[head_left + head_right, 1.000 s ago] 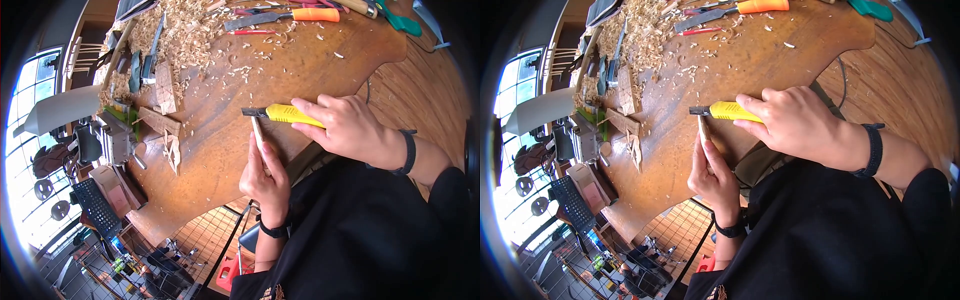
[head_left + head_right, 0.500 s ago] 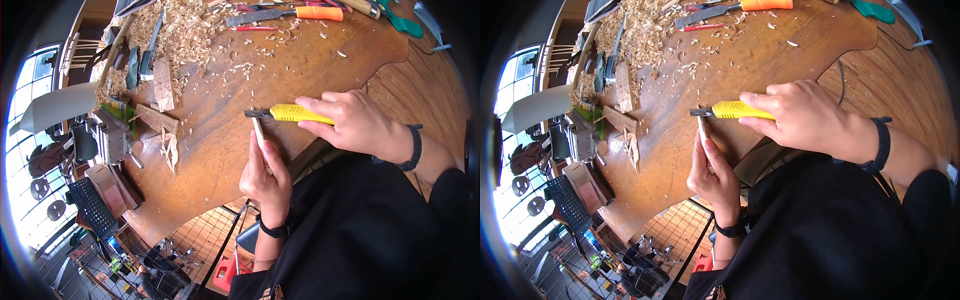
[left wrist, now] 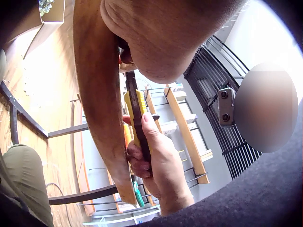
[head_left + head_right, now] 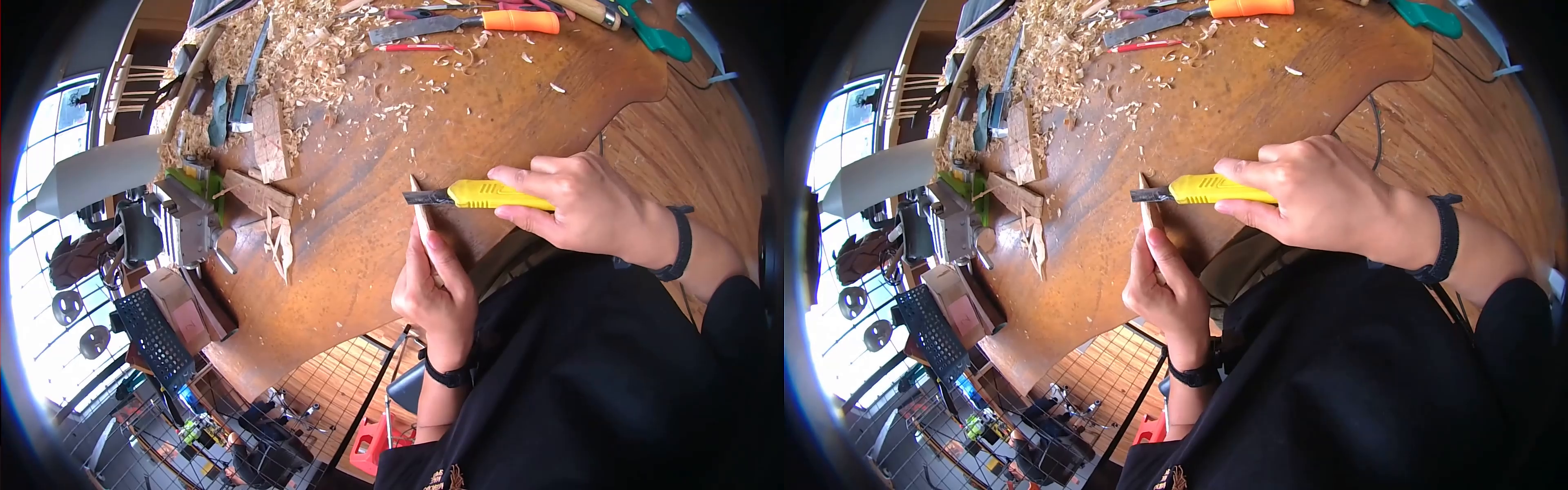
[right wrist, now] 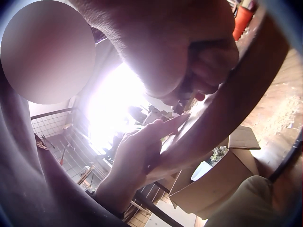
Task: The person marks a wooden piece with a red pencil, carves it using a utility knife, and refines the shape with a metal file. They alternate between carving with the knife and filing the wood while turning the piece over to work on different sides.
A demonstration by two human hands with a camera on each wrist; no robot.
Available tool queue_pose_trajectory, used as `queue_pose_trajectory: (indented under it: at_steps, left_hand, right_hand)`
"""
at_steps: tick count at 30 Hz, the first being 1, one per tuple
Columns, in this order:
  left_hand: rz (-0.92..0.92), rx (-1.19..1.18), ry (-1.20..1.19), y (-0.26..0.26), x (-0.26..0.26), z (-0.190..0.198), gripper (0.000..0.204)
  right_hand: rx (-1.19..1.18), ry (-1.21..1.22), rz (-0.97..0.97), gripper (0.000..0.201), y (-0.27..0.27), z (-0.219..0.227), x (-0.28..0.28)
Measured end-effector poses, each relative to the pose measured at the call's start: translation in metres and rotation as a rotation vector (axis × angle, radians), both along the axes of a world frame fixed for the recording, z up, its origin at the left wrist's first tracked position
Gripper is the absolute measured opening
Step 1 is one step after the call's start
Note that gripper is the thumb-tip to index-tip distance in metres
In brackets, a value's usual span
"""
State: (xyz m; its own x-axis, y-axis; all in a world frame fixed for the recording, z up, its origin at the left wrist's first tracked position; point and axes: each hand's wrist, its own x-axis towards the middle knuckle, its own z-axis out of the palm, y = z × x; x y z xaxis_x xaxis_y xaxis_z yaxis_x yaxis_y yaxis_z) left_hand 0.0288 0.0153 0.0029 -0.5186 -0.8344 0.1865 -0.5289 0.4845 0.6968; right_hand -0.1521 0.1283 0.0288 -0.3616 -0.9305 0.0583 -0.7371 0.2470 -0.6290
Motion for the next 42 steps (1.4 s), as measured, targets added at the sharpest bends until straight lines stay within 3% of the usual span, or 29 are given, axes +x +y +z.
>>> queue_pose_trajectory:
  at_steps: [10, 12, 16, 18, 24, 36, 42]
  left_hand:
    - [0.021, 0.068, 0.017, 0.000, 0.002, 0.004, 0.023]
    - [-0.016, 0.022, -0.030, 0.002, 0.005, 0.003, 0.023]
    - [-0.020, -0.034, -0.022, 0.005, 0.005, -0.004, 0.025]
    - [0.070, 0.039, 0.085, 0.005, -0.002, 0.000, 0.028]
    - [0.063, 0.089, 0.109, 0.003, 0.001, 0.001, 0.031]
    - [0.068, 0.095, 0.006, -0.002, -0.004, 0.009, 0.034]
    - [0.070, 0.063, 0.067, 0.000, -0.007, 0.007, 0.033]
  right_hand:
    - [-0.018, 0.112, -0.057, 0.042, -0.008, -0.005, 0.021]
    - [-0.007, 0.244, -0.124, 0.043, -0.011, -0.007, 0.026]
    - [-0.039, 0.253, -0.117, 0.043, -0.008, -0.010, 0.024]
    - [-0.079, 0.175, -0.070, 0.043, -0.005, -0.010, 0.021]
    - [-0.051, 0.056, -0.026, 0.043, 0.005, -0.006, 0.020]
    - [-0.001, 0.248, -0.094, 0.045, -0.014, -0.005, 0.041]
    - [-0.013, 0.225, -0.113, 0.044, -0.016, -0.008, 0.043]
